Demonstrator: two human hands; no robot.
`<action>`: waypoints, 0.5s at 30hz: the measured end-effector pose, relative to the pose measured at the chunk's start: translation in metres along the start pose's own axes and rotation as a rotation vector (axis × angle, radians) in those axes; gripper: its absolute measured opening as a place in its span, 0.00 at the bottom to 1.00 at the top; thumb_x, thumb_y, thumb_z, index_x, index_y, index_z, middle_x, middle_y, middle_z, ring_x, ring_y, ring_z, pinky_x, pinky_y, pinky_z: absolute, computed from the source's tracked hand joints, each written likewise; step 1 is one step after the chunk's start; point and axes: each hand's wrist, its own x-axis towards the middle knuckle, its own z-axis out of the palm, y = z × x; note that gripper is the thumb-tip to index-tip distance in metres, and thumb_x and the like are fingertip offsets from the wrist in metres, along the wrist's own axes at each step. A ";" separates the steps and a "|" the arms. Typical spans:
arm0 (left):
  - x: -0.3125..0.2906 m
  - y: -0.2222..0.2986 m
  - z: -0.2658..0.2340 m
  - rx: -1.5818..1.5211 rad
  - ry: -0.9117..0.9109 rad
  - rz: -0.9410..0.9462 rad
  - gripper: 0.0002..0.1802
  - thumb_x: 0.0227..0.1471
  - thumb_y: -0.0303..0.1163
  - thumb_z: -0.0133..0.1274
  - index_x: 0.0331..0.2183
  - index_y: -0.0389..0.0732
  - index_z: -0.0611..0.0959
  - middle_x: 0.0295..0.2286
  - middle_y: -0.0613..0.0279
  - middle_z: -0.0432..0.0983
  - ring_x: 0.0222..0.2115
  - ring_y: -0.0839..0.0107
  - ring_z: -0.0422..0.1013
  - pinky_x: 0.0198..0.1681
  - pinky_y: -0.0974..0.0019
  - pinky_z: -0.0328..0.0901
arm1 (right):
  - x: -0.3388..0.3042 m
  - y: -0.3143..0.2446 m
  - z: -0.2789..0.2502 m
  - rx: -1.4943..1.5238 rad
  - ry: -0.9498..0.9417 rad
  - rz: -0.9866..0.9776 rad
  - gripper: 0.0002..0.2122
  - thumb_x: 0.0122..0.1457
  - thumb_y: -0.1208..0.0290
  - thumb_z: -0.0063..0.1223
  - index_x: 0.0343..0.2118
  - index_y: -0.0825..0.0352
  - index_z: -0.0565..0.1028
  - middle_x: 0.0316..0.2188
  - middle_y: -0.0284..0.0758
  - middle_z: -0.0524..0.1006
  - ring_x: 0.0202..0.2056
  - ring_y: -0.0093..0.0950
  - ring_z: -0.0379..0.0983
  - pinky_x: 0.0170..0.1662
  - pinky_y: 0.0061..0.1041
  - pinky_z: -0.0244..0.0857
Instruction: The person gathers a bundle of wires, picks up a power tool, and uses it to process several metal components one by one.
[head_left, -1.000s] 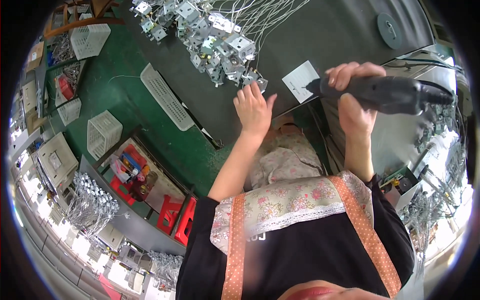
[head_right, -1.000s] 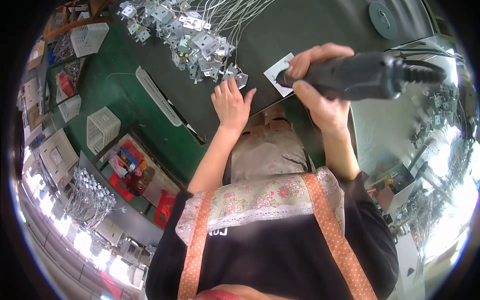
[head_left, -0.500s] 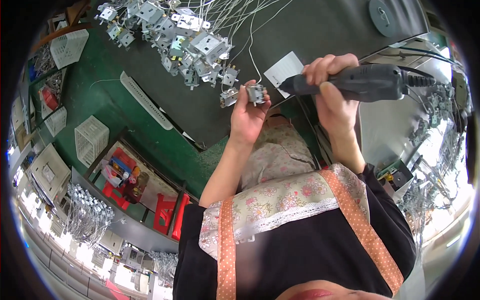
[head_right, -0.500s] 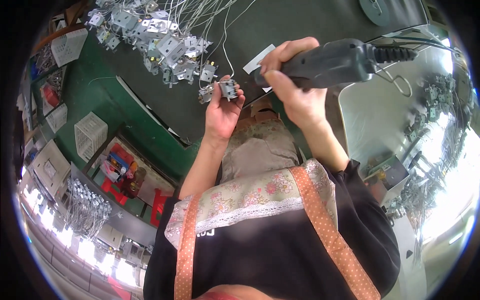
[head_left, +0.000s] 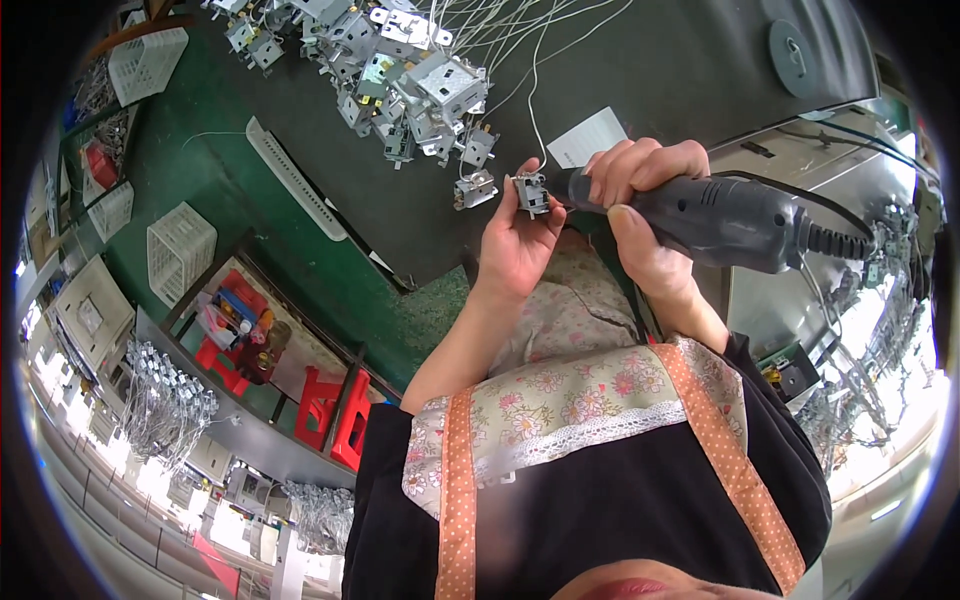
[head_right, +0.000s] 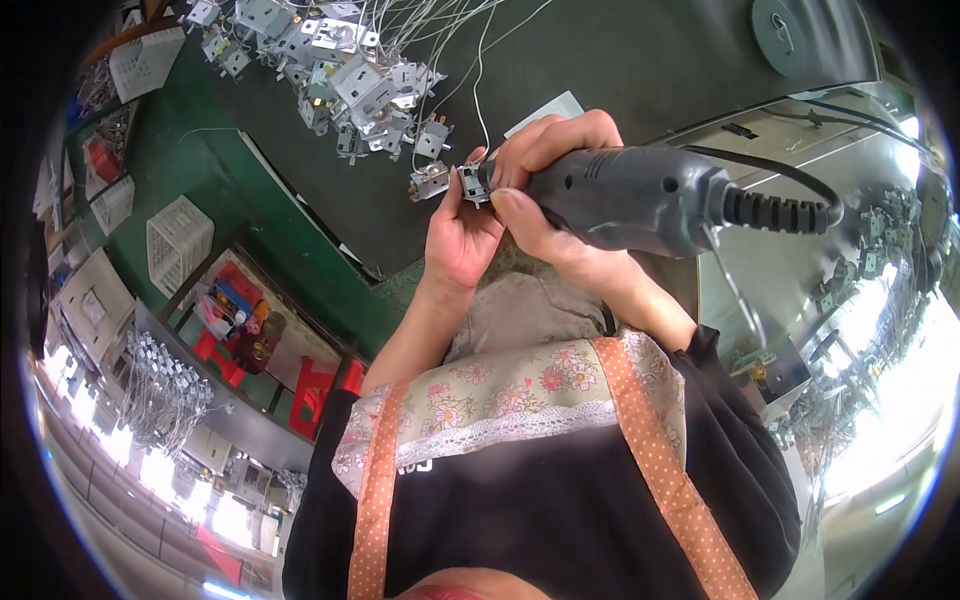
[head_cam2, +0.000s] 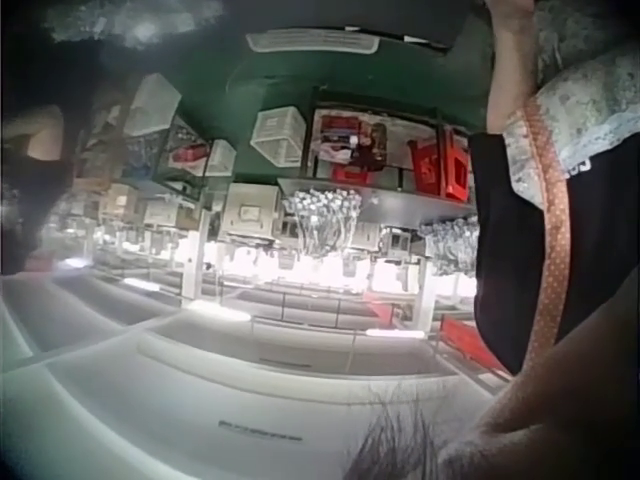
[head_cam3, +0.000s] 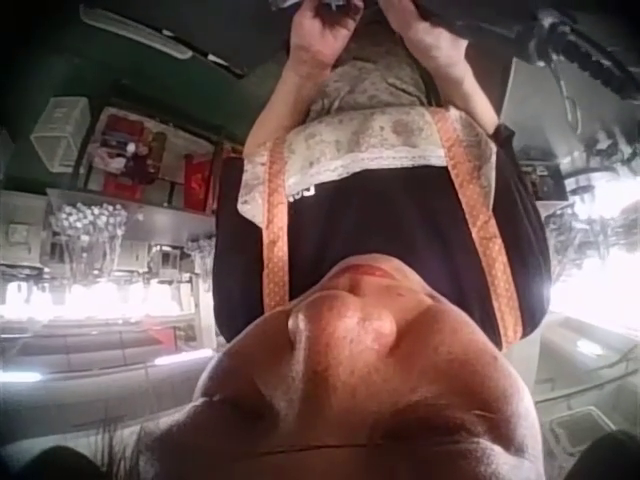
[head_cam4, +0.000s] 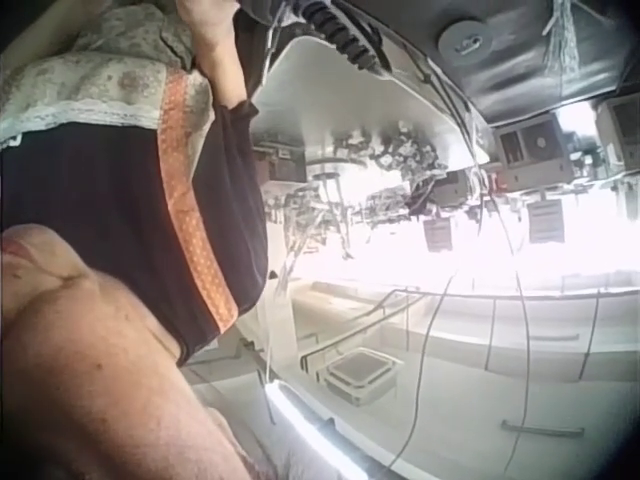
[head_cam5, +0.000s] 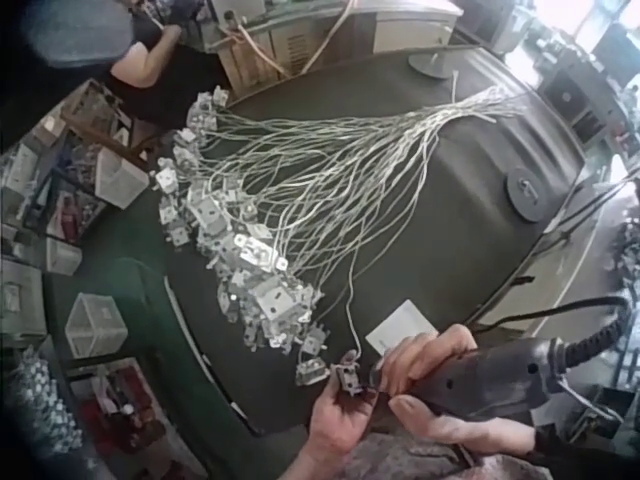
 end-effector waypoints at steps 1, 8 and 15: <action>0.000 0.000 0.000 -0.013 0.019 -0.002 0.22 0.64 0.43 0.44 0.53 0.41 0.71 0.32 0.58 0.77 0.33 0.66 0.74 0.40 0.63 0.71 | 0.001 0.000 0.000 0.000 -0.003 0.001 0.15 0.53 0.75 0.58 0.37 0.62 0.61 0.27 0.33 0.68 0.32 0.27 0.65 0.46 0.35 0.61; -0.001 0.000 0.001 0.026 0.009 0.018 0.22 0.64 0.43 0.43 0.53 0.41 0.71 0.31 0.58 0.76 0.33 0.66 0.74 0.40 0.64 0.71 | 0.005 0.001 0.002 -0.034 -0.006 -0.007 0.14 0.54 0.77 0.55 0.37 0.63 0.60 0.27 0.34 0.68 0.31 0.27 0.65 0.45 0.35 0.62; 0.000 -0.003 0.001 0.008 0.037 0.007 0.21 0.64 0.43 0.43 0.52 0.41 0.72 0.31 0.59 0.76 0.32 0.67 0.74 0.39 0.65 0.71 | 0.005 0.001 0.000 -0.043 -0.018 0.010 0.13 0.55 0.78 0.54 0.37 0.63 0.60 0.27 0.34 0.68 0.31 0.27 0.65 0.44 0.35 0.62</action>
